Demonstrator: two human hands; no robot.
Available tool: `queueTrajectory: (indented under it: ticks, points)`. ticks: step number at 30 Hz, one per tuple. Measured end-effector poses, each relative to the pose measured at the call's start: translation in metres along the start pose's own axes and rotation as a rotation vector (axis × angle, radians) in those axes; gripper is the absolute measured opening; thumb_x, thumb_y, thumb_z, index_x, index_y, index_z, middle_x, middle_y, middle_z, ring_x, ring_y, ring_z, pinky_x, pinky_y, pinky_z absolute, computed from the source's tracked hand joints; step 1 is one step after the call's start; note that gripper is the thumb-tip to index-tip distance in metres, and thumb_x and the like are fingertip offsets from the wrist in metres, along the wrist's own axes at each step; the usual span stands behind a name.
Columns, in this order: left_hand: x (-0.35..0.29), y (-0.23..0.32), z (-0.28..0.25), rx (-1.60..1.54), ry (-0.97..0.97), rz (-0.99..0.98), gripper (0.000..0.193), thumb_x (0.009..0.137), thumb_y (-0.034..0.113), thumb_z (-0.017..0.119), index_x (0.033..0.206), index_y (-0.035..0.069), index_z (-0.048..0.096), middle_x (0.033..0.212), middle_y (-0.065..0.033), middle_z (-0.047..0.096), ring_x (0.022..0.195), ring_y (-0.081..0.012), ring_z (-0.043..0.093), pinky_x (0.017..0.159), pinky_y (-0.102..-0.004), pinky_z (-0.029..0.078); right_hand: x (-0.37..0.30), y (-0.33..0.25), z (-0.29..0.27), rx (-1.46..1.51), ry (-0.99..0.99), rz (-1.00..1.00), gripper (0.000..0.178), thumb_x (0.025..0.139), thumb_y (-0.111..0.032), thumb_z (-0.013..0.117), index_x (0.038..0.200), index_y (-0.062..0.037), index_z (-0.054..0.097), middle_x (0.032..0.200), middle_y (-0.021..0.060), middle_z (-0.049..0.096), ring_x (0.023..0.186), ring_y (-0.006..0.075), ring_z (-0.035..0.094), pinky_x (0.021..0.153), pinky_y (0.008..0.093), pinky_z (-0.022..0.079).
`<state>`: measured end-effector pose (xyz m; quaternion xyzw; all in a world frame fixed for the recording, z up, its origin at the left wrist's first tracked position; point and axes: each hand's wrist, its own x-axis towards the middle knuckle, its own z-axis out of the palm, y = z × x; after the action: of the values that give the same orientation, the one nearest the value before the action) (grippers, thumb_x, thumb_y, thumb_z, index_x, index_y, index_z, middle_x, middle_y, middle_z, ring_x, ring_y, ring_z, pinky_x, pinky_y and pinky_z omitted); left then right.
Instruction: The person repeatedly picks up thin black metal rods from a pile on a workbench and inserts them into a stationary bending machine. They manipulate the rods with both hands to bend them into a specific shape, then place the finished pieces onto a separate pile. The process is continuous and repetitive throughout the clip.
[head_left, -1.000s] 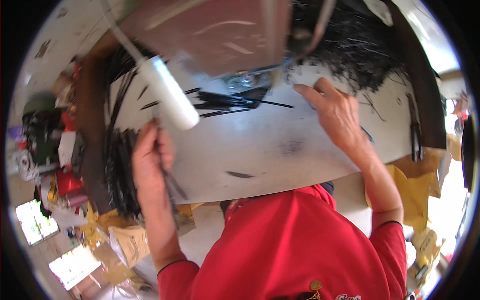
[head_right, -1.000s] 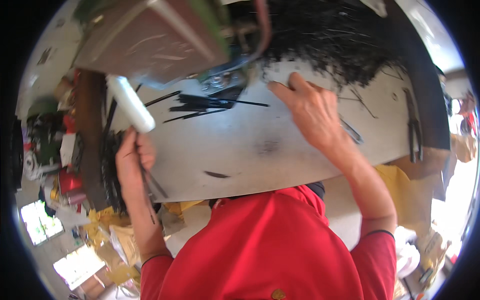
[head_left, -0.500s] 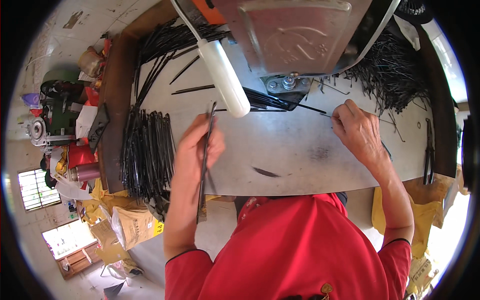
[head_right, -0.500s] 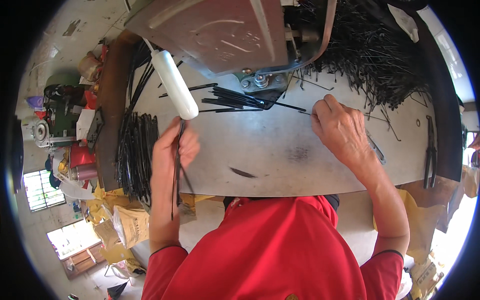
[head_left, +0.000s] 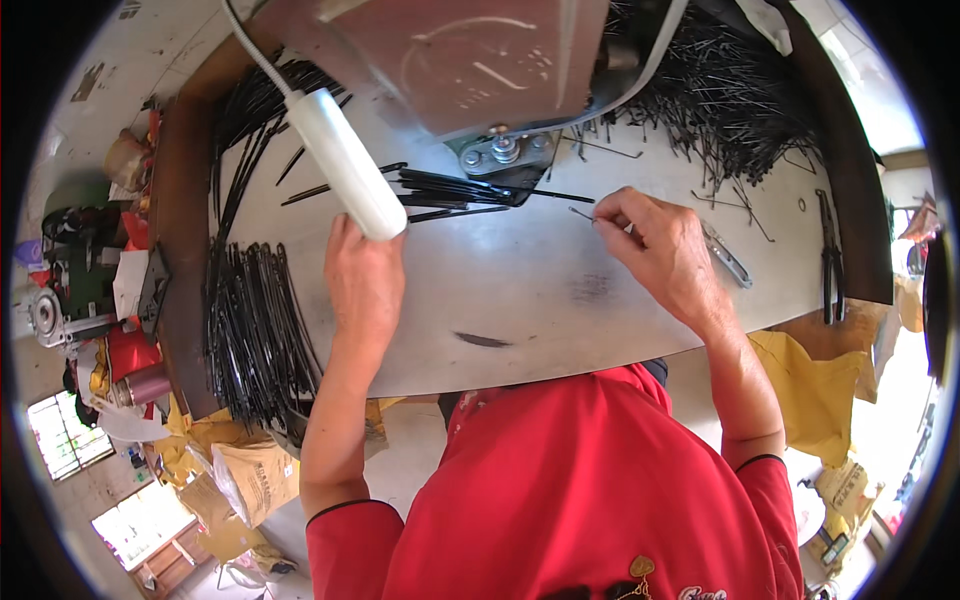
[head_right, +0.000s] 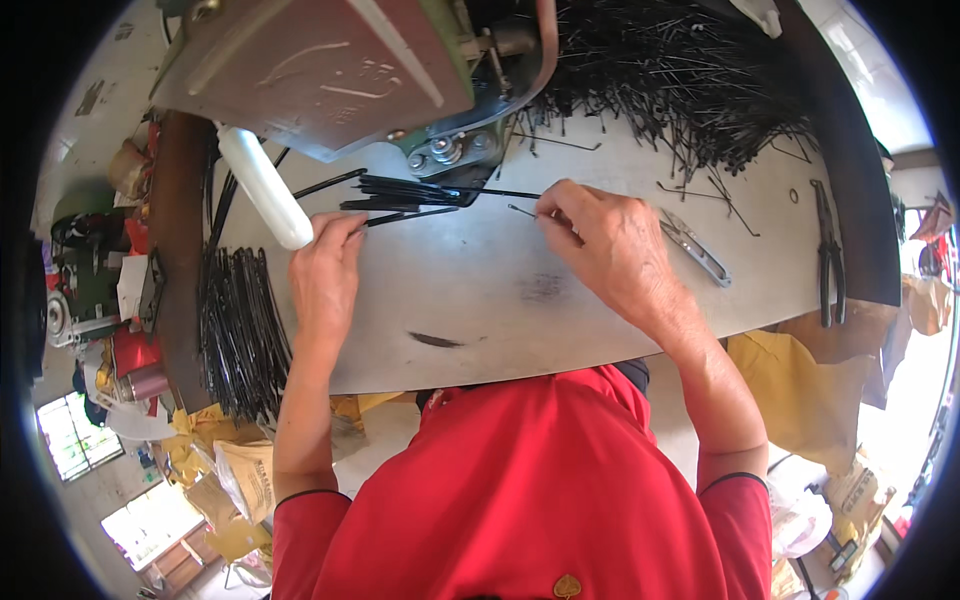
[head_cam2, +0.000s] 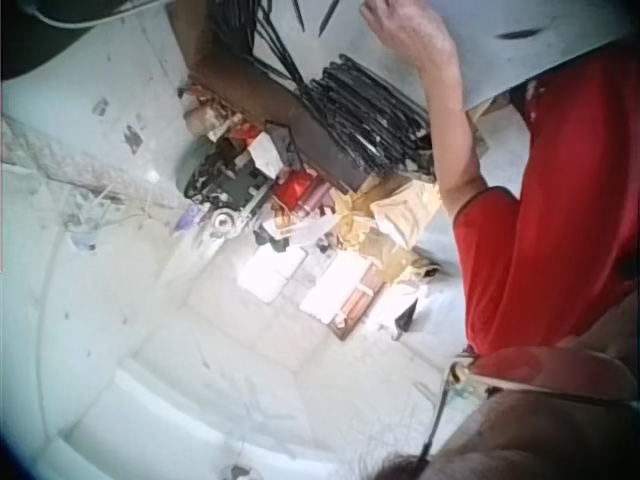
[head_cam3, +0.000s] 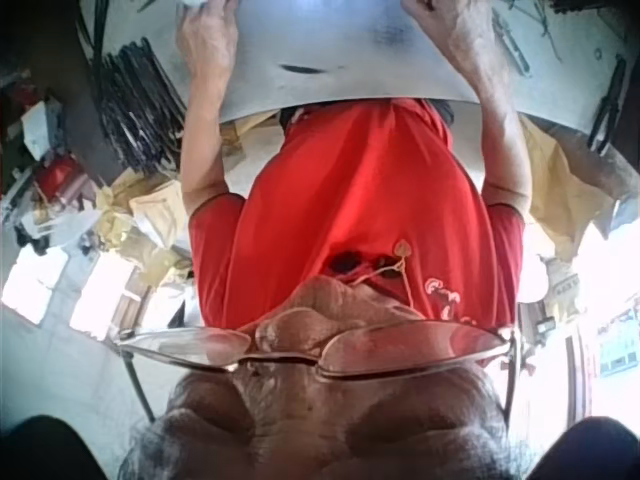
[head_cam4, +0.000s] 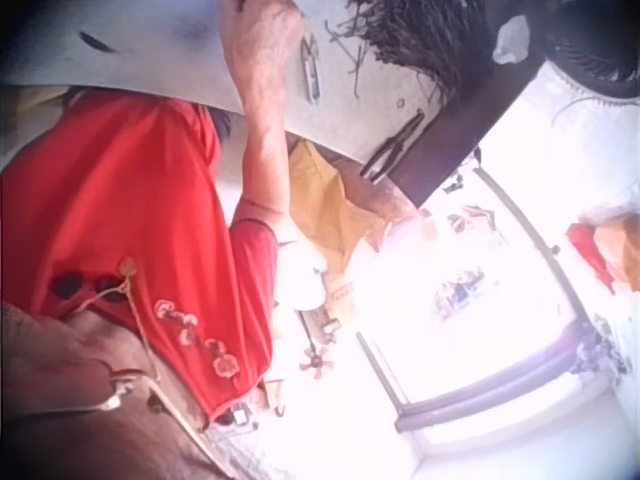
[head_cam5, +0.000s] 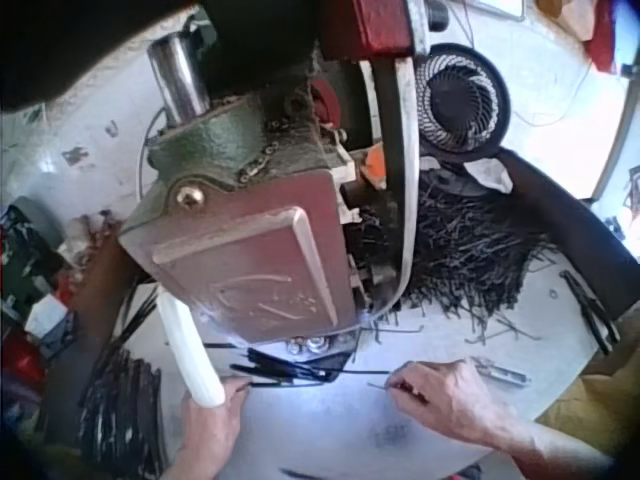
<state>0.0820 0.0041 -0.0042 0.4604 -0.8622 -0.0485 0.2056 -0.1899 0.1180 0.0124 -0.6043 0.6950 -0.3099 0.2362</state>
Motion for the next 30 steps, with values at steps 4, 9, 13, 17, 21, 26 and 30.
queueTrajectory:
  ticks: [4,9,13,17,21,26,30]
  points:
    - [-0.002,-0.001,0.001,0.080,-0.041,0.069,0.013,0.081,0.002,0.064,0.093,0.003,0.064,0.092,-0.0104,0.062,0.083,-0.0302,0.060,0.072,-0.0382,0.048,-0.006,0.005,0.002,0.055,-0.002,-0.006,0.012,0.086,-0.010,0.058,0.095,-0.0053,0.063,0.086,0.0123,0.066,0.073,0.0289,0.064,0.065,0.0359,0.051]
    - [-0.018,0.000,-0.010,-0.153,-0.003,-0.069,0.019,0.078,0.001,0.064,0.097,0.005,0.063,0.094,-0.0122,0.060,0.089,-0.0315,0.057,0.079,-0.0391,0.047,0.001,-0.004,0.017,-0.033,0.069,-0.131,0.012,0.086,-0.011,0.059,0.095,-0.0064,0.065,0.085,0.0108,0.065,0.073,0.0309,0.063,0.064,0.0372,0.051]
    - [-0.043,-0.025,-0.026,-0.013,0.193,-0.217,0.018,0.075,0.002,0.067,0.091,0.007,0.061,0.088,-0.0099,0.057,0.086,-0.0301,0.056,0.075,-0.0391,0.047,-0.003,-0.001,0.020,-0.162,0.152,-0.153,0.010,0.085,-0.011,0.062,0.094,-0.0080,0.065,0.082,0.0082,0.063,0.068,0.0286,0.062,0.058,0.0360,0.049]
    - [-0.062,-0.068,-0.048,0.195,0.252,-0.521,0.013,0.074,0.008,0.071,0.083,0.006,0.062,0.080,-0.0103,0.060,0.075,-0.0303,0.060,0.067,-0.0399,0.048,-0.009,0.000,0.017,-0.337,0.149,-0.174,0.012,0.084,-0.011,0.064,0.096,-0.0098,0.066,0.090,0.0041,0.060,0.064,0.0239,0.061,0.055,0.0334,0.048]
    - [-0.068,-0.083,-0.061,0.260,0.075,-0.562,0.010,0.074,0.011,0.071,0.078,0.005,0.063,0.080,-0.0113,0.063,0.073,-0.0313,0.063,0.066,-0.0409,0.049,-0.009,-0.004,0.021,-0.361,0.172,-0.185,0.018,0.083,-0.011,0.064,0.101,-0.0101,0.065,0.093,0.0053,0.061,0.067,0.0232,0.061,0.056,0.0331,0.049]
    - [-0.059,-0.084,-0.058,0.464,0.002,-0.554,0.007,0.074,0.009,0.066,0.076,0.004,0.063,0.080,-0.0126,0.064,0.073,-0.0327,0.064,0.068,-0.0400,0.051,-0.011,-0.007,0.024,-0.306,0.189,-0.151,0.021,0.083,-0.010,0.064,0.103,-0.0101,0.066,0.094,0.0058,0.061,0.068,0.0231,0.062,0.058,0.0325,0.049]
    - [-0.061,-0.084,-0.066,0.175,-0.002,-0.716,0.011,0.073,0.009,0.066,0.080,0.002,0.064,0.079,-0.0135,0.066,0.073,-0.0308,0.065,0.068,-0.0377,0.051,-0.013,-0.009,0.022,-0.190,0.189,-0.125,0.019,0.083,-0.009,0.063,0.102,-0.0090,0.067,0.090,0.0065,0.062,0.067,0.0222,0.062,0.058,0.0316,0.049]
